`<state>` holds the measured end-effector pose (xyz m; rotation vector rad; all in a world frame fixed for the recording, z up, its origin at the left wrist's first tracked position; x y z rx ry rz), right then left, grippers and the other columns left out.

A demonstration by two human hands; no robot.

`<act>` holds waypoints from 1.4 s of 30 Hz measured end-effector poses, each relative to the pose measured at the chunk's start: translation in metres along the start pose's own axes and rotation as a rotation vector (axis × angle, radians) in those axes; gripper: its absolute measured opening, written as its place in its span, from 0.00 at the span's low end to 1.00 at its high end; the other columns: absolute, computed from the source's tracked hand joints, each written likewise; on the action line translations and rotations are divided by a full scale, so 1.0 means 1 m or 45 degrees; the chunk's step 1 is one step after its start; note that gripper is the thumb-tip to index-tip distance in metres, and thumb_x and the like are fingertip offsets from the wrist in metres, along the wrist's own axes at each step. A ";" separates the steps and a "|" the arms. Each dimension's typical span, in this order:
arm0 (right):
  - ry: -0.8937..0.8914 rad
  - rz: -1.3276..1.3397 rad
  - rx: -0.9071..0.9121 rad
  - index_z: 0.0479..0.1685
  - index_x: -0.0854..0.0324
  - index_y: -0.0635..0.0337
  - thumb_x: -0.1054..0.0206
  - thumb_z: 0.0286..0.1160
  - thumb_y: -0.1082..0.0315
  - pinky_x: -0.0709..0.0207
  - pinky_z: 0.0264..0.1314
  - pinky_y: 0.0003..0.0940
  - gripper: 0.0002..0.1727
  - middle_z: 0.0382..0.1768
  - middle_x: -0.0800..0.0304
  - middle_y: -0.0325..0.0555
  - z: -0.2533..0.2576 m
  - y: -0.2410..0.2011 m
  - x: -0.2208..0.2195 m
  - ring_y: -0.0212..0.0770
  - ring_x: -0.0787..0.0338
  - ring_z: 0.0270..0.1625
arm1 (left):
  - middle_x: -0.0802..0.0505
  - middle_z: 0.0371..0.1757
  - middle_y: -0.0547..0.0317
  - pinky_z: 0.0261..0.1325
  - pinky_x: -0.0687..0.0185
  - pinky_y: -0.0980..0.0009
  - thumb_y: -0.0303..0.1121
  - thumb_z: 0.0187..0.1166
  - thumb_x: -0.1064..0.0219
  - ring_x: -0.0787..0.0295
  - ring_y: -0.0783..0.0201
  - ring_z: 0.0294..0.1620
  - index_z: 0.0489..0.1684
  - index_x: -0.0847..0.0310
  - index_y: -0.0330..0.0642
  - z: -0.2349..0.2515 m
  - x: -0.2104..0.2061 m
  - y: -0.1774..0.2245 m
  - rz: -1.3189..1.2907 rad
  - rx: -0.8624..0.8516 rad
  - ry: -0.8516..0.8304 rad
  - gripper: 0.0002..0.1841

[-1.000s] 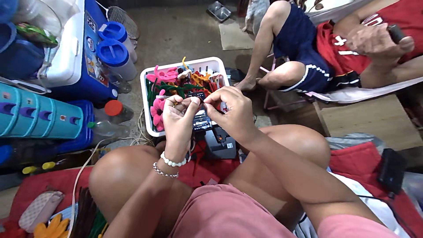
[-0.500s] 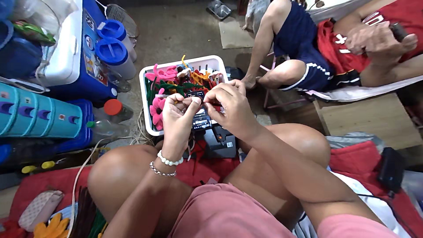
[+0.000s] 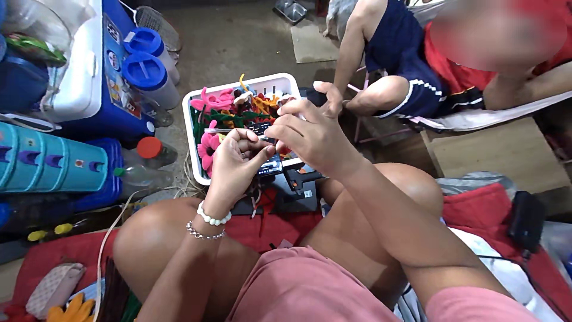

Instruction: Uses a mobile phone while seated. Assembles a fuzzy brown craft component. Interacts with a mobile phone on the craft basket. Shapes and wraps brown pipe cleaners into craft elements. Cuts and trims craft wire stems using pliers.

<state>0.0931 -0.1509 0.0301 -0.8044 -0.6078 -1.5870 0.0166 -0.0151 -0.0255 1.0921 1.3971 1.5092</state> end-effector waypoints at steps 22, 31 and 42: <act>-0.160 0.188 -0.009 0.43 0.06 0.51 0.32 0.81 0.63 0.43 0.83 0.64 0.08 0.43 0.06 0.39 -0.006 0.015 -0.003 0.47 0.12 0.61 | 0.03 0.43 0.66 0.49 0.09 0.74 0.25 0.74 0.24 0.05 0.72 0.43 0.63 0.26 0.43 0.000 0.000 0.012 0.403 -0.232 -0.053 0.21; -0.121 0.214 0.015 0.41 0.05 0.51 0.32 0.80 0.67 0.45 0.83 0.66 0.08 0.41 0.05 0.39 -0.006 0.013 -0.002 0.47 0.11 0.60 | 0.04 0.42 0.66 0.48 0.10 0.75 0.26 0.75 0.26 0.07 0.73 0.42 0.64 0.28 0.42 -0.001 0.001 0.013 0.406 -0.271 -0.048 0.21; -0.091 0.226 0.006 0.39 0.05 0.52 0.30 0.78 0.66 0.44 0.82 0.67 0.07 0.39 0.05 0.39 -0.007 0.011 -0.003 0.48 0.11 0.57 | 0.04 0.42 0.66 0.47 0.10 0.76 0.25 0.74 0.25 0.06 0.73 0.41 0.63 0.27 0.42 -0.001 0.001 0.014 0.436 -0.289 -0.042 0.21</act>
Point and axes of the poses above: each hand's wrist, its own z-axis towards the middle knuckle, its own x-axis out of the back of the hand, y = z × x, the point moved 6 cm from there along z, towards the middle knuckle
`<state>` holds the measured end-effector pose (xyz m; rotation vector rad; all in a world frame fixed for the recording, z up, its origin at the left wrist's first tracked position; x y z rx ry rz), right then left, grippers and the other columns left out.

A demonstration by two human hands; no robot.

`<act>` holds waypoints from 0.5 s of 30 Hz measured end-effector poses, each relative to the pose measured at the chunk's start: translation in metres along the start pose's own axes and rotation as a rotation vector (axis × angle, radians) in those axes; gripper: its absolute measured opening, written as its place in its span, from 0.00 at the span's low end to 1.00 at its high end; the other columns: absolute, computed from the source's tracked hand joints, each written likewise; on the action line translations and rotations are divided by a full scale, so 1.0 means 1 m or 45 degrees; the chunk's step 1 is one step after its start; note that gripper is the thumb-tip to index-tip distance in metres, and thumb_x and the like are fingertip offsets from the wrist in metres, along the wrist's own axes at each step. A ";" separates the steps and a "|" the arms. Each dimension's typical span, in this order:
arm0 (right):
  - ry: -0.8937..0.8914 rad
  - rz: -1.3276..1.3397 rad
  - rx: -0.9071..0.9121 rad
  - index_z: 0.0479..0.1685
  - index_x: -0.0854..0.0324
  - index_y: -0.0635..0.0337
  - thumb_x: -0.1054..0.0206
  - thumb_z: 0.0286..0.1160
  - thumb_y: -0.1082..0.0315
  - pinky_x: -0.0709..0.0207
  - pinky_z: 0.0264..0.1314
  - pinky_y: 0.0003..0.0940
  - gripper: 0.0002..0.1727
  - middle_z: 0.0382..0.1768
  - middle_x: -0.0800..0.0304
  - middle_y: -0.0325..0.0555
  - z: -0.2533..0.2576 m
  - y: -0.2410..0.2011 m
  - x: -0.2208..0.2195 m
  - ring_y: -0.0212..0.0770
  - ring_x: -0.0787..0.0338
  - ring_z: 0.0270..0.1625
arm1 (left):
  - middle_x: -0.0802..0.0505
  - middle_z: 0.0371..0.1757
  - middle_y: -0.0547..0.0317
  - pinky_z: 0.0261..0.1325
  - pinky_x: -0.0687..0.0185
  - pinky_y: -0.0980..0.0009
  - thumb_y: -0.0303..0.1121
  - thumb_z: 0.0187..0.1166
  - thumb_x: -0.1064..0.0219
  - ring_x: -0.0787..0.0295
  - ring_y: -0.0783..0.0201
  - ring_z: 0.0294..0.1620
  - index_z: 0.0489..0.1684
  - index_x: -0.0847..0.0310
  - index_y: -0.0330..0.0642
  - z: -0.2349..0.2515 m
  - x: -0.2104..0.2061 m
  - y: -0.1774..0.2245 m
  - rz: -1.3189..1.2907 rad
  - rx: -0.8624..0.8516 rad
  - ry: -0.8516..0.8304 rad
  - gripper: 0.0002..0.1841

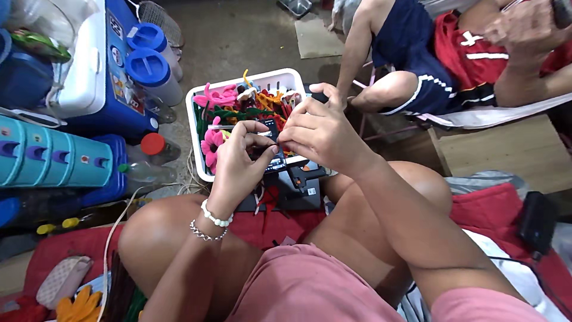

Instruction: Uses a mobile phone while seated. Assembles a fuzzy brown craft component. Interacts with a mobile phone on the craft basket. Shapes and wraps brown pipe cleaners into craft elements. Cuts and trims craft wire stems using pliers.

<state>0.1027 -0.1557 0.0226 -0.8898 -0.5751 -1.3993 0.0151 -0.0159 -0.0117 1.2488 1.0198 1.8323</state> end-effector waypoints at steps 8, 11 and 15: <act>0.085 -0.001 -0.040 0.39 0.04 0.52 0.29 0.77 0.69 0.43 0.83 0.66 0.07 0.39 0.04 0.39 -0.002 -0.006 -0.010 0.46 0.09 0.56 | 0.05 0.42 0.67 0.44 0.11 0.77 0.24 0.73 0.25 0.07 0.75 0.40 0.64 0.27 0.43 -0.001 0.004 -0.004 0.026 0.048 0.006 0.22; 0.238 0.053 -0.235 0.43 0.05 0.54 0.27 0.77 0.67 0.38 0.80 0.63 0.06 0.43 0.03 0.41 -0.003 -0.006 -0.008 0.44 0.08 0.54 | 0.06 0.45 0.64 0.45 0.11 0.76 0.24 0.76 0.28 0.08 0.73 0.42 0.64 0.29 0.42 0.001 0.007 -0.001 -0.085 0.064 0.076 0.20; 0.350 0.147 -0.346 0.44 0.05 0.59 0.27 0.75 0.72 0.29 0.76 0.56 0.06 0.45 0.02 0.44 -0.006 -0.010 -0.008 0.43 0.05 0.51 | 0.07 0.47 0.63 0.46 0.11 0.77 0.23 0.78 0.30 0.08 0.72 0.45 0.63 0.30 0.42 -0.001 0.009 0.002 -0.192 0.058 0.170 0.18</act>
Point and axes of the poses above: each hand's wrist, its own z-axis towards the middle knuckle, its own x-axis out of the back of the hand, y = z × x, the point moved 6 cm from there along z, towards the middle knuckle
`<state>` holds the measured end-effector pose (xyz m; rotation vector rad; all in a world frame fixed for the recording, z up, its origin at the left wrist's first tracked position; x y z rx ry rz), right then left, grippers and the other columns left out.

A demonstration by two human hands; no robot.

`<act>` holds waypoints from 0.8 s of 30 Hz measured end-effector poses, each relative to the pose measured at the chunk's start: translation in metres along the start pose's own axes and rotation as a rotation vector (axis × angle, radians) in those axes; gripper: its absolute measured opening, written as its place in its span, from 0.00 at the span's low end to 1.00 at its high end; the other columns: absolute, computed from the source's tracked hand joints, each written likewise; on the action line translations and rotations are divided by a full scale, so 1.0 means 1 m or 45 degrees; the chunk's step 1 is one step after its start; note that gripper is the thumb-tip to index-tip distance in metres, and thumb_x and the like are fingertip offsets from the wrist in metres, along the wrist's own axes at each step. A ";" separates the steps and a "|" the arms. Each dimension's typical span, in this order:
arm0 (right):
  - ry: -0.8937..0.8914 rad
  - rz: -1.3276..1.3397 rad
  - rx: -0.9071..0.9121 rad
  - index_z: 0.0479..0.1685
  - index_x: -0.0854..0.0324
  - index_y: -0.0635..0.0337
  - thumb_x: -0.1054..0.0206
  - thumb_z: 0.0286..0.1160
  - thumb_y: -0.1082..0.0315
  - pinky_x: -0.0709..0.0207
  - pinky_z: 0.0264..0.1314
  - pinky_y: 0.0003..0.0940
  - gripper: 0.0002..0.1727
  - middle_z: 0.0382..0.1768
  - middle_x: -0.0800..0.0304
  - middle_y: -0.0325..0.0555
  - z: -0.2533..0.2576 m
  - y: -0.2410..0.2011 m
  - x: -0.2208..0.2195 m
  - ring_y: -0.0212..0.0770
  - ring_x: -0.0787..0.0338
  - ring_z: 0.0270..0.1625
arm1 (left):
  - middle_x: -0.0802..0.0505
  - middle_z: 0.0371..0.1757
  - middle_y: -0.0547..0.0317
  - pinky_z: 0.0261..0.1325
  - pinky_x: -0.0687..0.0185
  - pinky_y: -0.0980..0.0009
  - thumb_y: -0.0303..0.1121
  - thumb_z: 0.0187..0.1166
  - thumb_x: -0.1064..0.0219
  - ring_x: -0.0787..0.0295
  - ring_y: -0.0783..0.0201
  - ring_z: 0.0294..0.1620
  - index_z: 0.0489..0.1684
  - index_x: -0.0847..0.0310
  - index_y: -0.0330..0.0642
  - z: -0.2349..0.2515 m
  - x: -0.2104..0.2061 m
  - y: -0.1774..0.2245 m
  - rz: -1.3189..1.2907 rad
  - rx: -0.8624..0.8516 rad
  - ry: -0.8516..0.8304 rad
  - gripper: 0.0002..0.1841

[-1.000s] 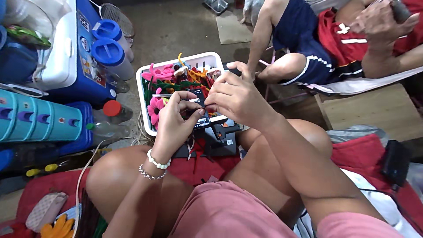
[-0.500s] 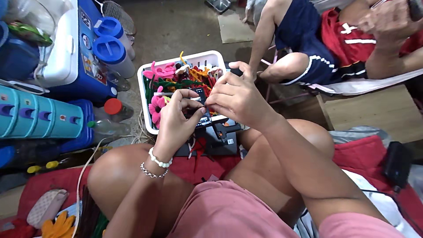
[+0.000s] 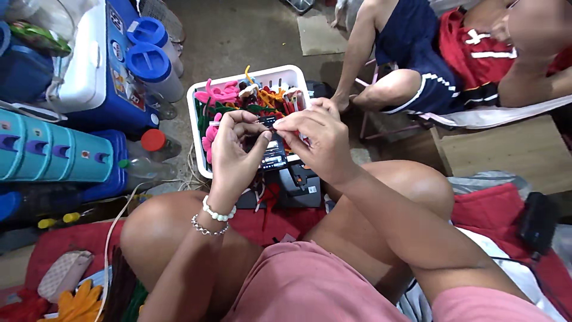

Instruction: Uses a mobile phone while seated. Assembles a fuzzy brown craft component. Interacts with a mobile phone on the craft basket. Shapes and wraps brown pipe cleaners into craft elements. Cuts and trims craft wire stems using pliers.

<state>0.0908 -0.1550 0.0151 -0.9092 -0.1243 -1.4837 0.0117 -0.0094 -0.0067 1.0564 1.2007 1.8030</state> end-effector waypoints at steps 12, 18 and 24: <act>0.018 0.394 -0.282 0.50 0.06 0.64 0.26 0.70 0.78 0.14 0.62 0.35 0.11 0.47 0.05 0.48 -0.014 0.001 -0.021 0.38 0.07 0.53 | 0.05 0.44 0.67 0.43 0.11 0.80 0.24 0.76 0.26 0.06 0.75 0.41 0.56 0.28 0.46 -0.005 0.008 -0.005 -0.086 0.072 0.169 0.17; 0.012 0.542 -0.316 0.49 0.07 0.67 0.27 0.70 0.80 0.12 0.57 0.26 0.11 0.47 0.07 0.50 -0.013 0.003 -0.022 0.34 0.08 0.50 | 0.05 0.45 0.68 0.45 0.12 0.79 0.24 0.77 0.27 0.07 0.76 0.42 0.57 0.29 0.47 -0.009 0.004 -0.010 -0.250 0.155 0.222 0.18; 0.029 0.547 -0.415 0.47 0.10 0.66 0.26 0.72 0.76 0.11 0.58 0.28 0.07 0.45 0.05 0.47 -0.006 0.004 -0.017 0.33 0.06 0.49 | 0.08 0.49 0.65 0.58 0.12 0.72 0.24 0.82 0.32 0.08 0.71 0.50 0.58 0.32 0.46 -0.006 -0.007 -0.013 -0.520 0.236 0.274 0.15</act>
Point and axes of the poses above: each hand's wrist, its own z-axis towards the middle knuckle, its own x-axis out of the back of the hand, y = z × x, the point moved 6 cm from there along z, towards the middle knuckle
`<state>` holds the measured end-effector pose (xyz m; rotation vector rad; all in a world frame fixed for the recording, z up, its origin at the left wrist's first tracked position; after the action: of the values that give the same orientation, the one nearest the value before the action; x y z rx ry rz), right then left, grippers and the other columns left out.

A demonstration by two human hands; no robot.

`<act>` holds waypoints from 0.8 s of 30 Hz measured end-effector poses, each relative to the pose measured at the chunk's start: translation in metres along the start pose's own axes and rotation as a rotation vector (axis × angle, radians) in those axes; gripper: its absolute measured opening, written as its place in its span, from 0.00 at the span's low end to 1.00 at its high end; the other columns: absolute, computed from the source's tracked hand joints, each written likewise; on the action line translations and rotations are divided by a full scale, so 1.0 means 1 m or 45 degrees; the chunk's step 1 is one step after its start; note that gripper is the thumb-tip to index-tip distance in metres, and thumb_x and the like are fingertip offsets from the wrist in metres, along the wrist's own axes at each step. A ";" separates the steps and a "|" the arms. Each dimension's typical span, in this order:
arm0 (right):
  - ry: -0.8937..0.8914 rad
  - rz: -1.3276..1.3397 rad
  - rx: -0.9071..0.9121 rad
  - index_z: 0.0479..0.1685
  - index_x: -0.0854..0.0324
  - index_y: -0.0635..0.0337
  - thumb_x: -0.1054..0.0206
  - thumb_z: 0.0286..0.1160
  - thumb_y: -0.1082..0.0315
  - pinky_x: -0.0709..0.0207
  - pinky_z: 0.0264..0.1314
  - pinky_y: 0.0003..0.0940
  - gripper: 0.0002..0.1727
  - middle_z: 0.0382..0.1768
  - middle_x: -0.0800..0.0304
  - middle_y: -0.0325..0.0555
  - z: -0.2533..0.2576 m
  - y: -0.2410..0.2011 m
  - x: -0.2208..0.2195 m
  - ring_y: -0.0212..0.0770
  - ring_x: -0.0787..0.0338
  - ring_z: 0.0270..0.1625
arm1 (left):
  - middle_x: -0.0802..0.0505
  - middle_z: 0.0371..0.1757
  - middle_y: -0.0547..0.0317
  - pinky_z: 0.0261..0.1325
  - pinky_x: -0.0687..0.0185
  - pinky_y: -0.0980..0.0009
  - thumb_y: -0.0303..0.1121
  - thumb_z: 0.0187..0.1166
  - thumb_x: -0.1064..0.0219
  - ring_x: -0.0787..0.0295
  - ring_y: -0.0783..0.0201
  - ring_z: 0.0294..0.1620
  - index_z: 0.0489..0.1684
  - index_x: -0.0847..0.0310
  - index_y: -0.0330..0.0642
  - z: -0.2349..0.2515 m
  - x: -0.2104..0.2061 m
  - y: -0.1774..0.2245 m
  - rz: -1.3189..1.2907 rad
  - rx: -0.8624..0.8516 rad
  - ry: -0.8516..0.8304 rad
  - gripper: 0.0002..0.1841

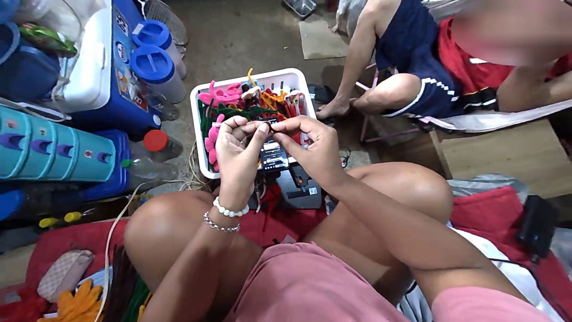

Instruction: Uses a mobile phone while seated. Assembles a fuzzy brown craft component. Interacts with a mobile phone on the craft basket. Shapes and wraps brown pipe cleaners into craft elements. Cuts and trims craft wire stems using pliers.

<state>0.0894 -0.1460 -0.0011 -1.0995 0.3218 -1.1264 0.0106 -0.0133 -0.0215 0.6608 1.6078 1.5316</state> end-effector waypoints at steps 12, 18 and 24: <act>-0.014 -0.331 0.141 0.47 0.06 0.60 0.24 0.69 0.73 0.20 0.67 0.45 0.09 0.45 0.03 0.43 -0.001 -0.004 -0.002 0.36 0.07 0.49 | 0.07 0.46 0.65 0.55 0.12 0.74 0.24 0.82 0.32 0.08 0.72 0.46 0.56 0.30 0.47 0.000 -0.001 -0.012 -0.114 0.091 0.115 0.13; 0.049 -0.433 0.217 0.42 0.07 0.60 0.23 0.69 0.71 0.24 0.68 0.49 0.06 0.42 0.04 0.43 0.002 -0.008 0.003 0.39 0.07 0.48 | 0.06 0.46 0.64 0.55 0.12 0.74 0.25 0.83 0.33 0.07 0.71 0.46 0.53 0.31 0.47 -0.004 -0.005 -0.015 -0.257 0.232 0.163 0.11; -0.001 -0.490 0.256 0.41 0.08 0.59 0.26 0.72 0.71 0.25 0.68 0.52 0.04 0.42 0.05 0.44 0.005 -0.009 0.002 0.42 0.08 0.50 | 0.05 0.45 0.63 0.54 0.11 0.74 0.25 0.82 0.32 0.06 0.71 0.45 0.52 0.29 0.46 -0.005 -0.005 -0.016 -0.275 0.289 0.187 0.11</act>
<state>0.0889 -0.1455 0.0088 -1.0059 -0.0084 -1.4640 0.0114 -0.0220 -0.0365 0.4849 1.9171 1.2767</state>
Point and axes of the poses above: each hand's wrist, its own z-axis towards the middle knuckle, its own x-axis out of the back of the hand, y = z × x, the point moved 6 cm from there along z, towards the middle knuckle
